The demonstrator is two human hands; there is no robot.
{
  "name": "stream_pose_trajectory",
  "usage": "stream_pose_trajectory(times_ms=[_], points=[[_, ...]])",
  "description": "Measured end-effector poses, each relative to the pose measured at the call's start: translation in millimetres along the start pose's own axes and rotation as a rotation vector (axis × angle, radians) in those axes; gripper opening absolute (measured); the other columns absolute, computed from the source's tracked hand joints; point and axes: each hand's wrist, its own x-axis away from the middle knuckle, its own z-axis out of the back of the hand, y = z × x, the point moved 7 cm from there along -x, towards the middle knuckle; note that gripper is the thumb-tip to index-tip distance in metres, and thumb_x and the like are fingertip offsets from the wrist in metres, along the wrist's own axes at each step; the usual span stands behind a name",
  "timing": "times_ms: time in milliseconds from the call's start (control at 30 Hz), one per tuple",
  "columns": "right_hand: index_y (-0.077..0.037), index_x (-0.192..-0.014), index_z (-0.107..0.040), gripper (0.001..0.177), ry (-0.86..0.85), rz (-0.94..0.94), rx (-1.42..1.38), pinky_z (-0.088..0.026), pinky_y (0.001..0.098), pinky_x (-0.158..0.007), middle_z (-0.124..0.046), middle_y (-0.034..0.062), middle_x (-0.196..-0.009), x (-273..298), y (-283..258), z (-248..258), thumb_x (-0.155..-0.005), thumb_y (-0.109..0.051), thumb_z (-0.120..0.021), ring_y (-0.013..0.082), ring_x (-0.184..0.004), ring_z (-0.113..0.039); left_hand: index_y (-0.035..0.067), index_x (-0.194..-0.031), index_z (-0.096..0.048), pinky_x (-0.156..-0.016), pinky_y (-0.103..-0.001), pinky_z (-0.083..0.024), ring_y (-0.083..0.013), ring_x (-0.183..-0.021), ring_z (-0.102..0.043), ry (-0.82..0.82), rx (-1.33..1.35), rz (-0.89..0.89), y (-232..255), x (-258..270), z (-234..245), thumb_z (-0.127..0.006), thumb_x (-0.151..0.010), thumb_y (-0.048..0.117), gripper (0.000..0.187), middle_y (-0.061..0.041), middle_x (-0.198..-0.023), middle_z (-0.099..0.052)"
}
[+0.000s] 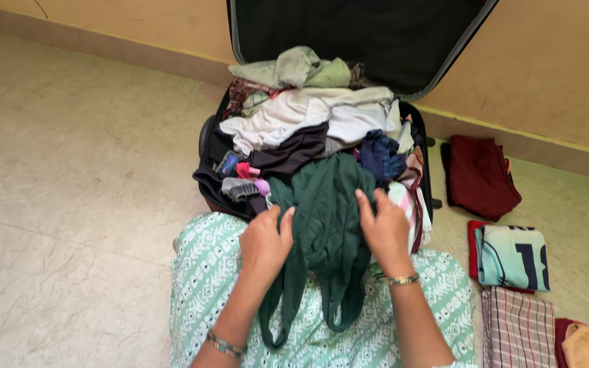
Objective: The person removes clothing items from a suitcase by hand and sorts them on the floor, handling a green tank top, a blue patterned shirt, and a brown undergarment.
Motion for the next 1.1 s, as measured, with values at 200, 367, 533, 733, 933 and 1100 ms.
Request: stream_pose_trajectory(times_ms=[200, 367, 533, 733, 933, 1100], points=[[0.004, -0.099, -0.071, 0.025, 0.098, 0.522, -0.458, -0.048, 0.0415, -0.091, -0.062, 0.0276, -0.116, 58.0, -51.7, 46.4, -0.100, -0.018, -0.060, 0.0401, -0.108, -0.062, -0.003, -0.082, -0.066, -0.078, -0.040, -0.049, -0.0343, -0.090, -0.064, 0.074, 0.362, -0.128, -2.7, 9.9, 44.1, -0.071, -0.094, 0.017, 0.024, -0.020, -0.105, -0.067], [0.011, -0.104, -0.072, 0.032, -0.194, 0.256, -1.147, -0.047, 0.0403, -0.108, -0.072, 0.0206, -0.115, 90.2, -27.1, 52.1, -0.099, -0.012, -0.050, 0.0328, -0.119, -0.067, -0.005, -0.077, -0.054, -0.112, -0.040, -0.041, -0.0309, -0.131, -0.062, -0.049, 0.836, -0.290, 3.8, 23.9, 73.6, -0.059, -0.103, 0.013, 0.032, -0.018, -0.133, -0.071], [0.007, -0.078, -0.075, 0.037, -0.582, 0.192, -1.261, -0.061, 0.0423, -0.084, -0.080, 0.0210, -0.084, 114.3, -0.7, 53.0, -0.098, -0.015, -0.054, 0.0315, -0.089, -0.079, -0.006, -0.091, -0.072, -0.112, -0.045, -0.047, -0.0307, -0.117, -0.068, -0.039, 1.070, -0.155, -16.0, 46.9, 92.3, -0.054, -0.105, 0.020, 0.035, -0.017, -0.104, -0.075], [-0.002, -0.083, -0.063, 0.031, -1.033, 0.284, -1.393, -0.060, 0.0346, -0.070, -0.074, 0.0128, -0.075, 118.9, -4.4, 57.6, -0.105, -0.024, -0.059, 0.0245, -0.076, -0.078, -0.002, -0.078, -0.073, -0.100, -0.046, -0.054, -0.0286, -0.094, -0.075, -0.264, 1.039, -0.206, -48.9, 90.2, 113.5, -0.054, -0.108, 0.032, 0.048, -0.014, -0.082, -0.076], [0.000, -0.113, -0.070, 0.030, -0.699, -0.163, -0.883, -0.054, 0.0303, -0.059, -0.077, 0.0103, -0.089, 78.6, -0.8, -12.0, -0.097, -0.025, -0.065, 0.0160, -0.064, -0.068, 0.001, -0.088, -0.066, -0.099, -0.046, -0.054, -0.0291, -0.101, -0.072, -0.906, 1.601, -0.516, -48.4, 133.6, 84.6, -0.060, -0.106, 0.030, 0.034, -0.014, -0.095, -0.072], [-0.007, -0.127, -0.063, 0.040, -0.628, 0.099, -0.753, -0.057, 0.0287, -0.079, -0.077, 0.0034, -0.101, 68.7, -72.3, -33.5, -0.092, -0.025, -0.073, 0.0123, -0.091, -0.072, 0.001, -0.105, -0.063, -0.105, -0.044, -0.049, -0.0290, -0.113, -0.066, -1.168, 1.585, -0.545, -51.4, 162.5, 49.8, -0.061, -0.104, 0.029, 0.028, -0.014, -0.112, -0.067]])
